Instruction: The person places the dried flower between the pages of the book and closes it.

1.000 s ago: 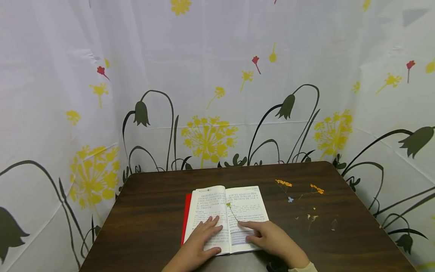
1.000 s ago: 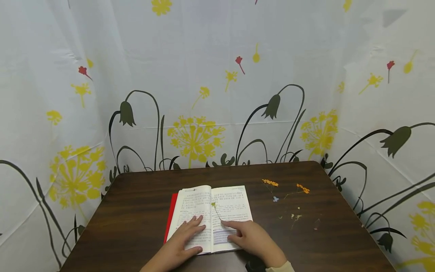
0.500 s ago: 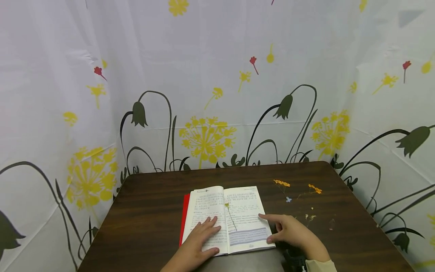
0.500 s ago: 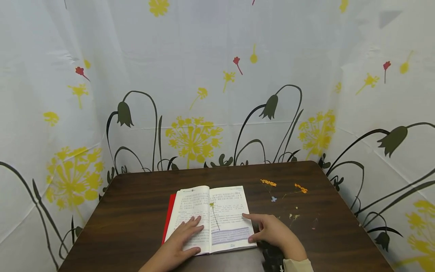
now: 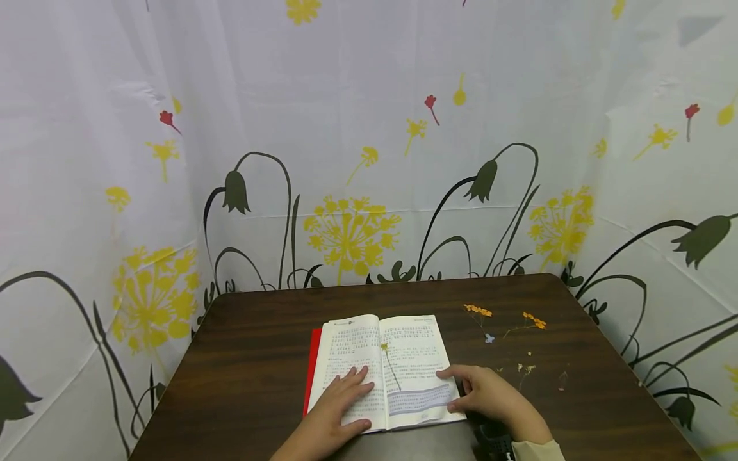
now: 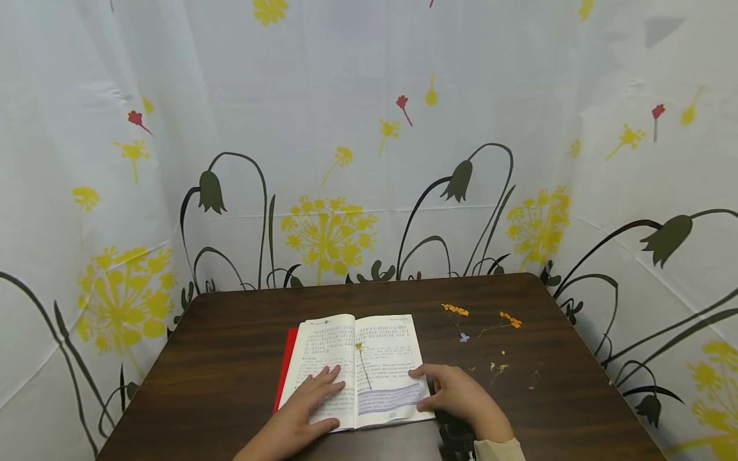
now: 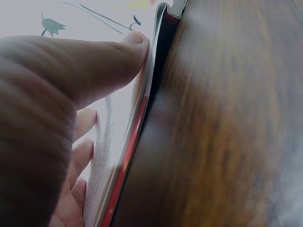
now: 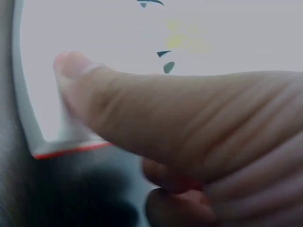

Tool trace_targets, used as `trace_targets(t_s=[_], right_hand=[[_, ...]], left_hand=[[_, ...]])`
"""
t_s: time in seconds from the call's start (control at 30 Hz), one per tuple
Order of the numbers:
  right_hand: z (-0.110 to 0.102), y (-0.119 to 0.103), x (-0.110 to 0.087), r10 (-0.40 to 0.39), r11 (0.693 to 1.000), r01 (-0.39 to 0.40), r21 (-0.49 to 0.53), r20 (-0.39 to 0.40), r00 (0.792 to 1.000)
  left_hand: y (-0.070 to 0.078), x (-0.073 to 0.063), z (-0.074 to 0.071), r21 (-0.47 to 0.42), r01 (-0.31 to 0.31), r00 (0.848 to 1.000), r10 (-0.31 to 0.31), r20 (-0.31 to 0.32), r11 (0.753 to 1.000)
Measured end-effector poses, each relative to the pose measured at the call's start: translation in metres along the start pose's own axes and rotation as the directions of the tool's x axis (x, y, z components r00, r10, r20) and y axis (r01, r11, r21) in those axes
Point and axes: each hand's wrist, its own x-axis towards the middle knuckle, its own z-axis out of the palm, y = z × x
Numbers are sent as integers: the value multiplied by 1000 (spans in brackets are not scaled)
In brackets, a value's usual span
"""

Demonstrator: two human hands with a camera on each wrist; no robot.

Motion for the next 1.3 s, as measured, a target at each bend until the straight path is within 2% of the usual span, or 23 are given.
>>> trace_targets(t_s=[0.13,0.2,0.27,0.4,0.5,0.57,0.67,0.73,0.77,0.8,0.87,0.93,0.97,1.0,1.07,1.1,1.13,1.17,1.2,1.23,1.27,1.3], right_hand=[[8,-5,6,-48,997,43,-65,-88,995],[12,-10,10,-70,995,58,-86,-149,986],[18,-17,13,-88,995,75,-66,-226,970],[27,-36,18,-18,989,68,132,-347,938],[29,-44,18,109,939,23,343,-360,927],[29,-44,18,196,873,-21,488,-312,930],[29,-43,19,321,738,-112,666,-200,926],[30,-43,20,345,659,-135,740,-138,928],[31,-43,21,334,615,-127,778,-110,936],[31,-43,21,308,570,-109,815,-89,947],[32,-43,21,207,445,-55,894,-43,977],[32,-43,21,63,288,-32,957,14,998],[32,-43,21,-10,210,-33,977,36,999],[33,-43,22,-77,148,-38,988,49,996],[35,-42,23,-168,73,-54,996,66,984],[37,-43,24,-188,51,-62,997,71,980],[40,-43,25,-189,57,-58,997,67,980],[43,-43,26,-180,80,-50,996,63,982],[46,-44,27,-161,130,-31,991,52,986],[50,-44,28,-135,220,1,975,30,990],[53,-45,29,-117,330,37,943,2,993],[57,-45,30,-99,466,83,881,-41,994]], left_hand=[[-1,-1,1,5,-2,1000,2,-5,1000],[-1,-1,2,4,1,1000,-1,-4,1000],[-1,0,2,8,-3,1000,3,-5,1000],[0,0,1,-7,16,1000,-16,8,1000],[0,-1,0,-25,35,999,-34,23,999],[0,-1,0,-31,39,999,-38,28,999],[-1,-2,1,-21,26,1000,-26,16,999],[-1,-2,1,-11,14,1000,-14,2,1000],[-1,-3,1,-5,8,1000,-8,-4,1000],[-2,-3,2,-3,6,1000,-6,-8,1000],[-2,-3,2,3,4,1000,-4,-12,1000],[-2,-2,1,1,4,1000,-4,-13,1000],[-1,-2,1,0,6,1000,-6,-11,1000],[-1,-2,1,-5,12,1000,-12,-7,1000],[-1,-1,0,-8,16,1000,-16,-1,1000],[-1,-1,0,-11,21,1000,-21,3,1000],[0,-1,0,-12,21,1000,-21,5,1000],[0,-1,0,-11,21,1000,-21,6,1000],[0,-1,0,-11,21,1000,-21,6,1000],[0,-1,0,-9,17,1000,-17,5,1000],[0,-1,0,-5,13,1000,-13,2,1000],[0,-1,1,-2,8,1000,-8,-1,1000]])
